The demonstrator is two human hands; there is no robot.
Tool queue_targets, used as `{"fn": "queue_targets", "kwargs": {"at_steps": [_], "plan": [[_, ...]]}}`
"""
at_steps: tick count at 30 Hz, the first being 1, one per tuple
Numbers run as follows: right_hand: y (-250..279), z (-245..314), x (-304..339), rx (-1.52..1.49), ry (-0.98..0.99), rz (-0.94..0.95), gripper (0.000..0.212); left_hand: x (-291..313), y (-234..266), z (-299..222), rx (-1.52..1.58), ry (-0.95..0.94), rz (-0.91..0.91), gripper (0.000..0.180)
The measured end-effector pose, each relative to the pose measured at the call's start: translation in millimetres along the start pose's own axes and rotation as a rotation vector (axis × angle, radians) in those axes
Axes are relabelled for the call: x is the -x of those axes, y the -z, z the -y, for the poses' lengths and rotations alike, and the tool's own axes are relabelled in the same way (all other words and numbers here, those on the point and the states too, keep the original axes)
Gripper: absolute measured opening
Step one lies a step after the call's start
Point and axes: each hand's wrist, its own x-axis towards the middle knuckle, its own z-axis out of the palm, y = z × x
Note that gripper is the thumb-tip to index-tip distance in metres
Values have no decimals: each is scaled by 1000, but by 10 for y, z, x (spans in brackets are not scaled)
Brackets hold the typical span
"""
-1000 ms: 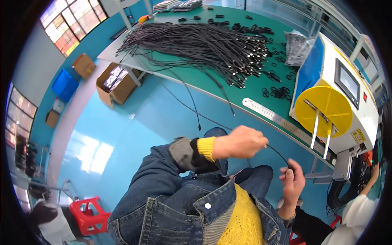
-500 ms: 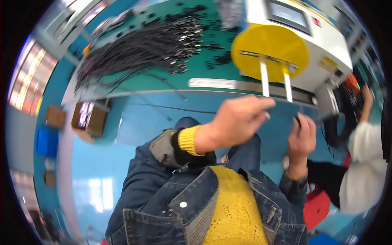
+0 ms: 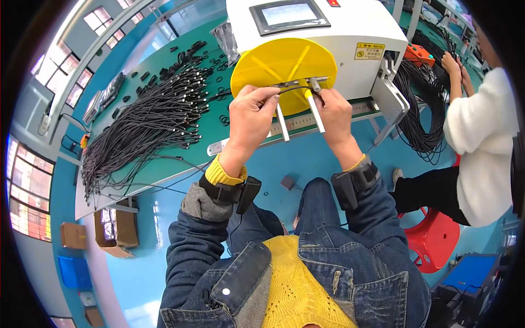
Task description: The person picks up a cable from a pile, winds it around the spindles of a machine, and removes the coiled cable. They then pick up a tie, wrap it around the coiled cable, and secure it by hand.
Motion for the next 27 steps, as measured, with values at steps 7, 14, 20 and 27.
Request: {"fn": "queue_targets", "kwargs": {"at_steps": [7, 14, 20, 27], "plan": [[2, -33, 79, -61, -110, -39, 8, 9, 20, 78, 77, 46, 21, 13], [331, -183, 843, -163, -278, 123, 9, 132, 50, 160, 132, 91, 9, 17], [632, -169, 1550, -192, -522, 441, 13, 210, 82, 156, 70, 53, -8, 17], [708, -98, 1827, -206, -662, 627, 16, 254, 223, 30, -82, -96, -43, 18]]}}
